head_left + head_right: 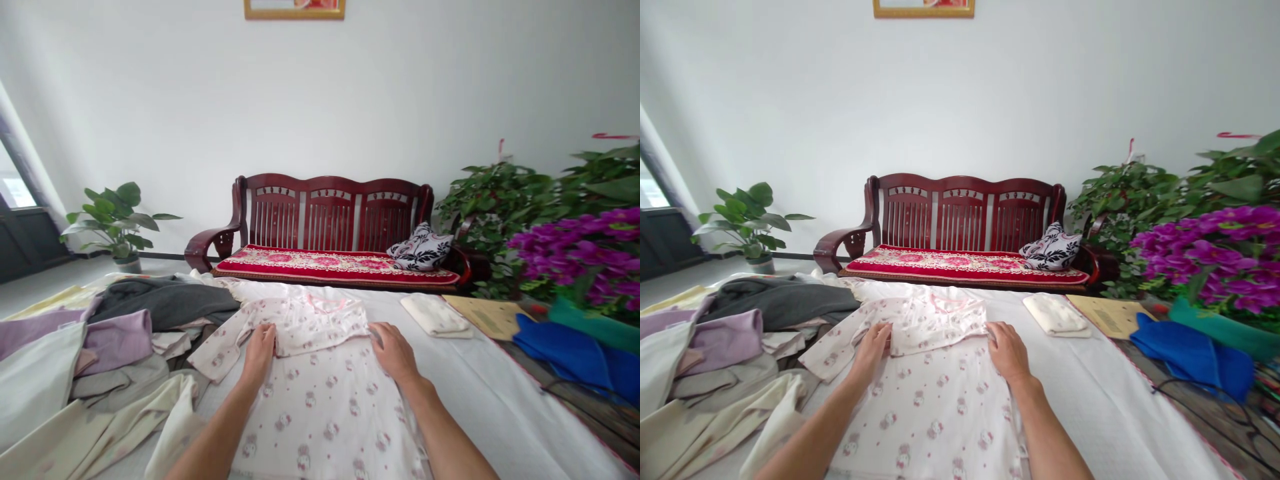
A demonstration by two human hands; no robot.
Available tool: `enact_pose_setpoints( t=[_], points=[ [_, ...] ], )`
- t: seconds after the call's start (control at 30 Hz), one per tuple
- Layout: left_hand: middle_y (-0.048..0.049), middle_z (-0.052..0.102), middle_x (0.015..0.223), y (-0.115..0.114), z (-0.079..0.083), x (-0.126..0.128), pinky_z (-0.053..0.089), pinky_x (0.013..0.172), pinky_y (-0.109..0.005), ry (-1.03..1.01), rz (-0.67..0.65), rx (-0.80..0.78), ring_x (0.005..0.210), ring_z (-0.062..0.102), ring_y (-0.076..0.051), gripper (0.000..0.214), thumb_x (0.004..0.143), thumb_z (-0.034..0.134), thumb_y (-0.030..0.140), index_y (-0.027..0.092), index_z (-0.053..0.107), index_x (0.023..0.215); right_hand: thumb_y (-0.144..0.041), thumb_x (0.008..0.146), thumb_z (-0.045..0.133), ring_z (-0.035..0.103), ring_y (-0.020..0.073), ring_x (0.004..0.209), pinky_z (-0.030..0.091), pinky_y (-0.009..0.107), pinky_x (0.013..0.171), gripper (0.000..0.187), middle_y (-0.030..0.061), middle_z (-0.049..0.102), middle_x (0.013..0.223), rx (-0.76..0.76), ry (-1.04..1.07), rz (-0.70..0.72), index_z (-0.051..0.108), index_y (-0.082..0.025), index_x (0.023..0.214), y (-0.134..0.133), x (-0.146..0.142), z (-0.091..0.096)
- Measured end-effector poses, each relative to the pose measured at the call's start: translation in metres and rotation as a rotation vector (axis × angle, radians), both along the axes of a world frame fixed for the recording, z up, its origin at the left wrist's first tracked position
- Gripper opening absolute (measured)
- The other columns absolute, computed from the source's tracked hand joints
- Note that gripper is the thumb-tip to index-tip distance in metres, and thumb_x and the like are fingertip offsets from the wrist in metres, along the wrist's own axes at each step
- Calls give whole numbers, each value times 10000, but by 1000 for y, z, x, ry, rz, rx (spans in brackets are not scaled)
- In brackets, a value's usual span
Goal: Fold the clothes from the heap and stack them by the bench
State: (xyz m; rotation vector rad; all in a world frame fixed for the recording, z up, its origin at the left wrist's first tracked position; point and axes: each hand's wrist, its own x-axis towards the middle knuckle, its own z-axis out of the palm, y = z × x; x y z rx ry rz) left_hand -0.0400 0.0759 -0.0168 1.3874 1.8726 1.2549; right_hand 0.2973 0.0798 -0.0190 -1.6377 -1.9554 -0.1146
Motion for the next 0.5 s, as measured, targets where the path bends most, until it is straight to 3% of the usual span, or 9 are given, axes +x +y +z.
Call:
enact_pose_setpoints(
  t=[0.1,0.17,0.27,0.4,0.5],
  points=[
    [-73,718,947,2,0,2,500,749,-308,103,-57,-70,876,688,-236,482,855,562,447,162,583,1243,-90,826,481,565,211,1125,421,323,1015,394,38,675,1182,-25,-24,64,681,-248,1126,-1,-2,2],
    [-70,712,1006,3,3,7,486,779,-298,202,-71,-78,933,682,-231,491,839,592,355,184,563,1299,-95,830,475,576,213,1110,434,325,1004,389,41,681,1165,-42,-27,64,698,-248,1109,-2,-3,2],
    [-42,723,1003,9,16,15,486,829,-290,274,-107,35,940,677,-205,407,854,512,201,222,620,1246,-90,827,469,576,213,1124,438,327,1011,432,50,677,1186,-37,-17,59,687,-247,1165,-2,-3,2],
    [-30,732,1094,33,40,17,480,961,-303,276,-189,302,1030,660,-197,368,870,451,161,221,674,1156,-7,770,429,537,196,1205,394,325,1076,569,55,642,1291,-26,-18,132,650,-227,1246,0,-1,0],
    [-41,698,1226,53,46,11,440,1046,-329,344,-171,274,1156,620,-211,413,862,440,120,222,671,1189,8,761,413,550,192,1178,408,324,1051,545,46,666,1239,-60,-35,156,683,-230,1171,0,-1,-1]
  ],
)
